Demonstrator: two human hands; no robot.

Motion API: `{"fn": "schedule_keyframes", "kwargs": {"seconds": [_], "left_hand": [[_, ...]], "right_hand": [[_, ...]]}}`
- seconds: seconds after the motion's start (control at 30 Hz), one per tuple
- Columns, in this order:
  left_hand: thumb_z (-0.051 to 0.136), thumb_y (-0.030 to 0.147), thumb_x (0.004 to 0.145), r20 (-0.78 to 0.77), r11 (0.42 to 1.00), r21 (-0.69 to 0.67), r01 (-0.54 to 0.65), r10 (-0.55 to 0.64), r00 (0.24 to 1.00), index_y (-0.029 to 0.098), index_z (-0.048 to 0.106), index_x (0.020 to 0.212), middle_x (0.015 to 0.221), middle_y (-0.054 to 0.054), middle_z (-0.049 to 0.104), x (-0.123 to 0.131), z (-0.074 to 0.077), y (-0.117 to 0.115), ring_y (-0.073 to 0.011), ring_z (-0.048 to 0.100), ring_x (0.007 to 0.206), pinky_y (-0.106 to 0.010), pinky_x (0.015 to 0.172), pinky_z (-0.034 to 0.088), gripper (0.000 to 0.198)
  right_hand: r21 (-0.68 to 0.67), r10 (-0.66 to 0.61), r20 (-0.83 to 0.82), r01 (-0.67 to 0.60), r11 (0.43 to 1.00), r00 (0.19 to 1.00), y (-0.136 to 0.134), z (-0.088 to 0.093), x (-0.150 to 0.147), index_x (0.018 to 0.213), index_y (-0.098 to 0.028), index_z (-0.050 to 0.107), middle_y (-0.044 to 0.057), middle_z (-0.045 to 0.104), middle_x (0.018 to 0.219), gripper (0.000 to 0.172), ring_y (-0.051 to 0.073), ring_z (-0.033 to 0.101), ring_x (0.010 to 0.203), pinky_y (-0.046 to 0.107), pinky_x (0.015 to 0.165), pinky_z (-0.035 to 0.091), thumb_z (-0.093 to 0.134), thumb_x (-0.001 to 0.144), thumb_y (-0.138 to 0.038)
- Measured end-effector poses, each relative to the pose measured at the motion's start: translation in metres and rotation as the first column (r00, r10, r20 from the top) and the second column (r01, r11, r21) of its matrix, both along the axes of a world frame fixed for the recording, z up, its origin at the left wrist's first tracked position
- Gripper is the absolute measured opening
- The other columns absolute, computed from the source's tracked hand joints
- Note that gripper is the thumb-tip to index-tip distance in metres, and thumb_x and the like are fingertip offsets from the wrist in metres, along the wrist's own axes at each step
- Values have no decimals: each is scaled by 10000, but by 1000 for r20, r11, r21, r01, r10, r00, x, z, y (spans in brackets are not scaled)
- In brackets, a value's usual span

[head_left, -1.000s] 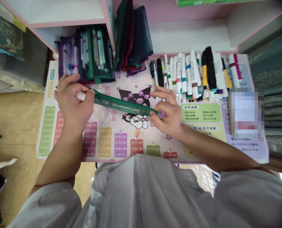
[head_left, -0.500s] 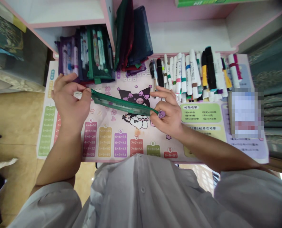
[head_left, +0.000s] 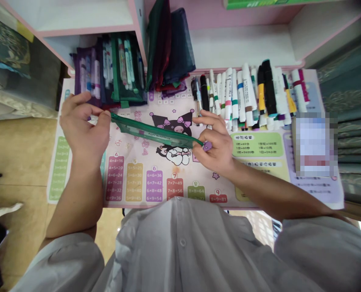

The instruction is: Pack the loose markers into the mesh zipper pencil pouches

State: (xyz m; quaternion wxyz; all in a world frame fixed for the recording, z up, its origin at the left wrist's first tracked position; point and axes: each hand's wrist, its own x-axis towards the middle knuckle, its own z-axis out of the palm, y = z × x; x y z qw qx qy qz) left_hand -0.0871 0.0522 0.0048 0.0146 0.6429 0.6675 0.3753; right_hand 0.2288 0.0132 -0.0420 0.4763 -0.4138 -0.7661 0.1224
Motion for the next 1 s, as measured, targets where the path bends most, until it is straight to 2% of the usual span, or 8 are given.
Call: {"fn": "schedule_keyframes", "kwargs": {"seconds": [0.13,0.37,0.6,0.7,0.8,0.83,0.9,1.0], "left_hand": [[689,264,720,-13,1000,-7,-3,3,1000,159,691,802,1174,-20,648,1,0,1,-233,567,1224,-484,1178,325,134],[705,268,698,3,998,-23,-53,53,999,156,700,790,1177,-41,664,2,1,2,-247,565,1233,-460,1164,355,145],[707,273,708,-14,996,-42,-82,81,997,162,697,786,1199,-44,667,0,-2,4,-237,580,1215,-448,1158,363,136],[702,277,721,-35,992,-70,-105,103,994,164,690,776,1214,-55,663,2,-1,5,-265,574,1222,-506,1146,361,127],[693,293,744,-86,989,-88,-119,112,990,184,675,786,1250,-68,641,8,4,1,-322,505,1305,-603,1159,289,119],[694,299,751,-120,991,-90,-101,90,989,203,678,825,1284,-71,621,11,6,-1,-340,449,1359,-620,1170,251,122],[715,388,760,-200,997,-78,-20,4,980,230,682,978,1396,-103,538,18,9,-7,-372,347,1429,-641,1171,219,272],[670,447,814,-327,972,-172,162,-211,921,285,633,1188,1519,-113,429,27,9,-15,-400,254,1476,-684,1155,196,410]], "right_hand": [[-25,-10,24,11,1000,1000,0,0,0,621,-221,433,28,666,1170,201,324,558,1266,590,1048,381,593,664,-107],[-62,-7,-2,7,998,1000,-1,0,-1,607,-223,440,20,660,1171,198,329,543,1281,591,1089,324,590,665,-109],[-62,-20,34,22,998,999,-1,1,-2,608,-223,441,29,666,1165,193,323,557,1266,584,1077,352,593,670,-122],[-40,-5,17,6,999,1000,0,-1,-1,621,-223,448,38,665,1162,188,322,557,1266,589,1055,379,592,679,-117],[-4,23,-2,-23,1000,1000,2,-2,-1,641,-223,465,48,662,1165,178,315,551,1276,581,1028,413,594,702,-117],[8,27,3,-27,1000,1000,3,-3,-1,648,-222,471,51,662,1165,172,313,550,1278,578,1022,422,594,714,-122],[38,23,23,-24,999,999,4,-2,-1,667,-221,491,56,661,1166,152,308,553,1274,574,1019,431,594,742,-138],[111,15,59,-21,994,998,5,0,-2,732,-217,538,75,664,1163,106,312,562,1264,578,1029,426,596,783,-145]]}}
